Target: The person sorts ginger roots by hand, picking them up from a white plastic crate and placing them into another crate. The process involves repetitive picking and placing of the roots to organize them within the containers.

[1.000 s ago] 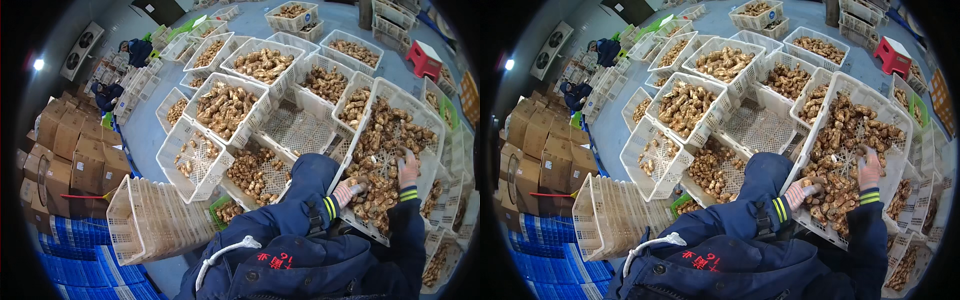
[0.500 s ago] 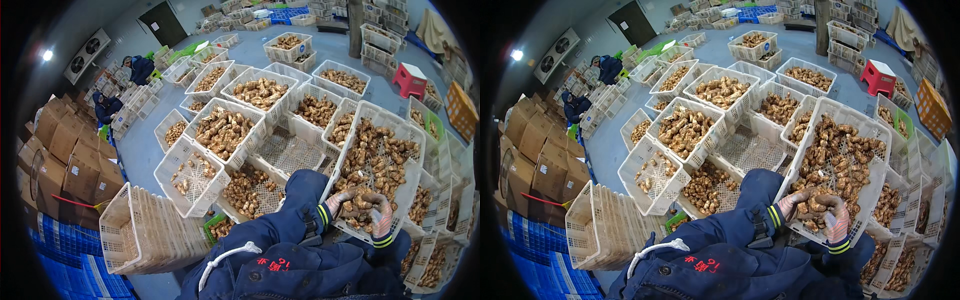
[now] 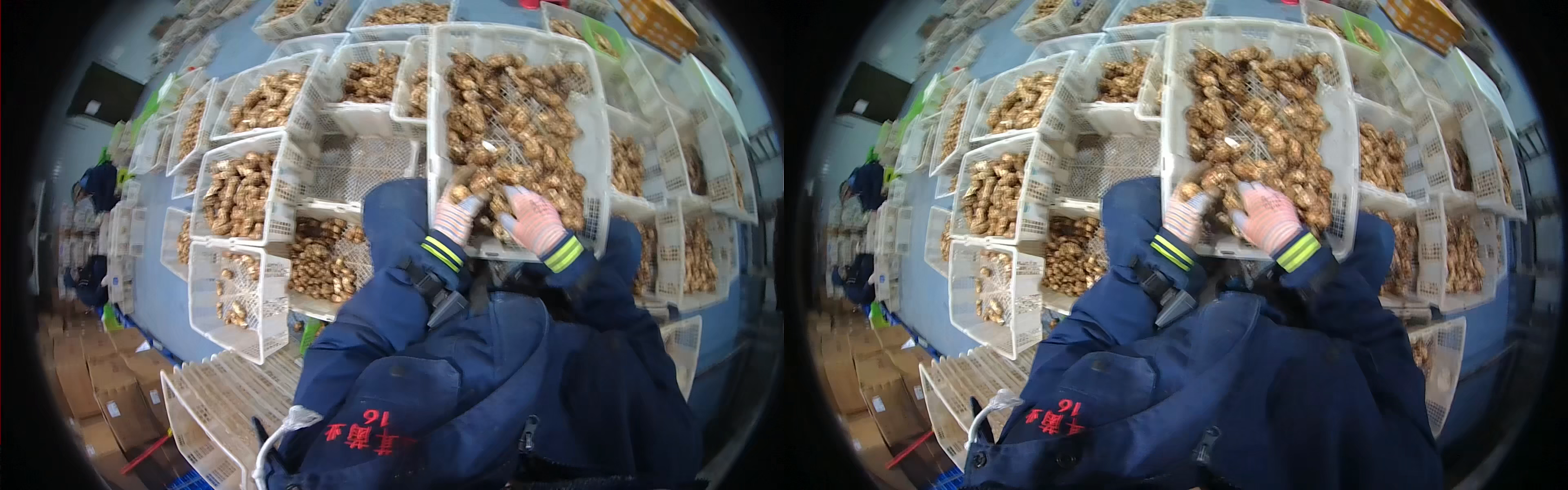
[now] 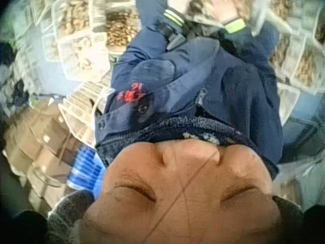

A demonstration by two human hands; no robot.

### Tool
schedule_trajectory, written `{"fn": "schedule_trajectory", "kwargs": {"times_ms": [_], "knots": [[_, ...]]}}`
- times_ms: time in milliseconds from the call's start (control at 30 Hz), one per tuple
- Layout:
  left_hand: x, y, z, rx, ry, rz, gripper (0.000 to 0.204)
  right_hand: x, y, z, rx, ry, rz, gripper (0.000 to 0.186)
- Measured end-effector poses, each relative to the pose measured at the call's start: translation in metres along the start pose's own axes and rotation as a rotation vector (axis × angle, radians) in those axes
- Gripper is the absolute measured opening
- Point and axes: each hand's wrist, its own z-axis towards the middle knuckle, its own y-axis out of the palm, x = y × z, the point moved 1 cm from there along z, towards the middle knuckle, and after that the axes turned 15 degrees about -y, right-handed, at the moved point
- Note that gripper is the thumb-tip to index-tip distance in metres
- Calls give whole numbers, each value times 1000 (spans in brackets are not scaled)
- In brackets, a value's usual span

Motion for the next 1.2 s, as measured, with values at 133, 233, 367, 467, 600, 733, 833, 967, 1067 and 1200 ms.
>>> {"fn": "schedule_trajectory", "kwargs": {"times_ms": [133, 233, 367, 467, 600, 733, 833, 967, 1067, 1200], "knots": [[11, 8, -10, -34, -136, -190, 47, 10, -7, 0, 6, 64, 184, 43], [14, 10, -13, -50, -149, -206, 36, 17, -15, -2, 144, 241, 1098, 35], [10, 1, -19, -159, -409, -84, 29, 14, -30, -3, 459, 269, 1412, 38], [8, 11, -27, -301, -479, -82, 40, 8, -34, -6, 494, 403, 1546, 37], [20, 23, -31, -342, -487, -195, 39, -3, -23, 7, 492, 296, 1505, 37], [20, 24, -29, -331, -403, -100, 38, 16, 10, 4, 447, 81, 465, 51], [11, 10, -20, -222, -316, 64, 36, 17, 11, 4, 438, -1, 226, 44], [16, 5, -23, -167, -242, 240, 31, 4, -25, 8, 348, 68, 493, 29], [12, 0, -18, -165, -288, 155, 22, 20, -16, 1, 506, -6, 314, 26], [18, 12, -27, -94, -382, -190, 28, -12, -94, -17, 269, -25, 552, 22]]}}
